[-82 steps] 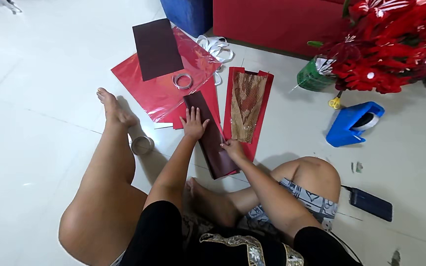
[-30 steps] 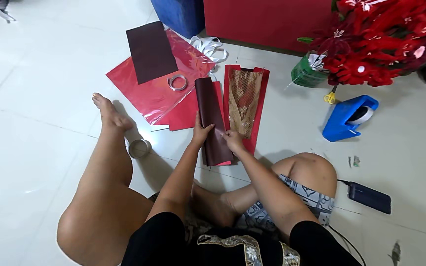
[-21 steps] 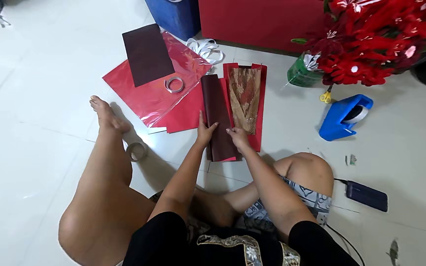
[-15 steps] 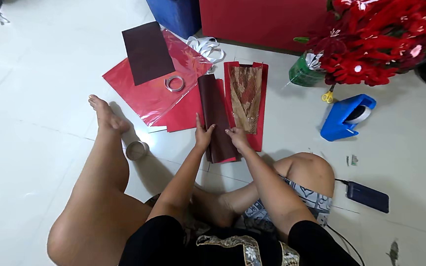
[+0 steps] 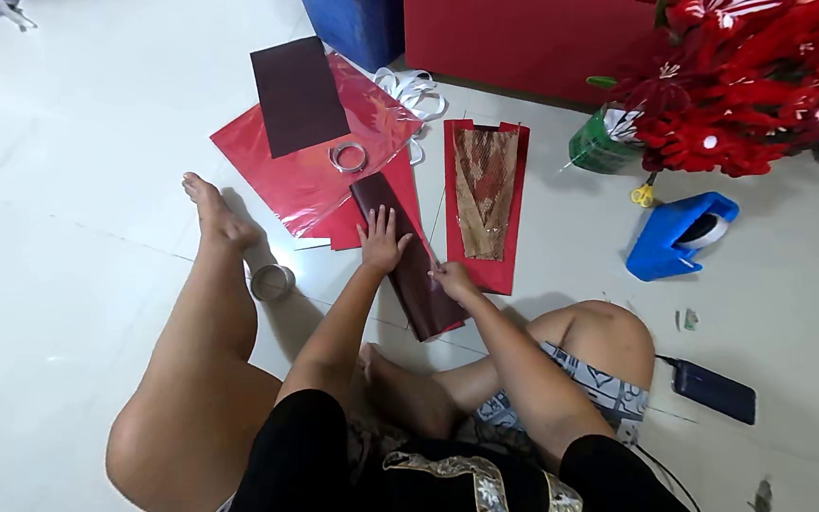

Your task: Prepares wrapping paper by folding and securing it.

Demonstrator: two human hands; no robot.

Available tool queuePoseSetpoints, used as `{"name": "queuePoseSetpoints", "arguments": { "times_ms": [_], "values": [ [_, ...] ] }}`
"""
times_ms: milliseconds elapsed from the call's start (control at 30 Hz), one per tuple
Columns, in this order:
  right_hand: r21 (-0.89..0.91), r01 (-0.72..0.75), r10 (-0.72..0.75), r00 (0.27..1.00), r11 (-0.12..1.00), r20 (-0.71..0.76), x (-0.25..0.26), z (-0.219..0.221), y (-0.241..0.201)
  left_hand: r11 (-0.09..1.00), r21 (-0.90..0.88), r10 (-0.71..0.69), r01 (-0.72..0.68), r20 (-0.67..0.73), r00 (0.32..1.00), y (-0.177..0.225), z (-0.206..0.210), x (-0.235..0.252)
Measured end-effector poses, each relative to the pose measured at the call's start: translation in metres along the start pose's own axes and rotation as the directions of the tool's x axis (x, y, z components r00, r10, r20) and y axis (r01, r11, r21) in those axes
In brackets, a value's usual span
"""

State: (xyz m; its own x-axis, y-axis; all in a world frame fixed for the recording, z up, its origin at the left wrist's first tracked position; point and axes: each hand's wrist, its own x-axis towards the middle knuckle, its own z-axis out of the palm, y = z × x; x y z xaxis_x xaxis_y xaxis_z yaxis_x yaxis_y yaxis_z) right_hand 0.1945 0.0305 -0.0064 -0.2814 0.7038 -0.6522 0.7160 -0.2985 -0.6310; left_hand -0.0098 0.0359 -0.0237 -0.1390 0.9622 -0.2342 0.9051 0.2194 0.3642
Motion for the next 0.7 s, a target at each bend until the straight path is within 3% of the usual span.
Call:
{"name": "queuePoseSetpoints", "arguments": {
  "times_ms": [200,500,700],
  "values": [
    [-0.026,-0.006,0.006,1.0,1.0,-0.006,0.001,0.001,0.0,0.998,0.059,0.019,-0.018,-0.02,1.0,-0.031,0.0,0.026],
    [-0.015,-0.036,0.036,0.999,0.999,0.014,0.003,-0.002,0.0,0.987,0.137,-0.076,0.086,-0.079,0.994,-0.065,-0.018,0.057],
    [-0.005,-0.034,0.034,0.999,0.999,0.011,0.003,0.0,0.0,0.99,0.138,-0.002,0.014,-0.087,0.996,-0.071,-0.016,0.056]
  ]
}}
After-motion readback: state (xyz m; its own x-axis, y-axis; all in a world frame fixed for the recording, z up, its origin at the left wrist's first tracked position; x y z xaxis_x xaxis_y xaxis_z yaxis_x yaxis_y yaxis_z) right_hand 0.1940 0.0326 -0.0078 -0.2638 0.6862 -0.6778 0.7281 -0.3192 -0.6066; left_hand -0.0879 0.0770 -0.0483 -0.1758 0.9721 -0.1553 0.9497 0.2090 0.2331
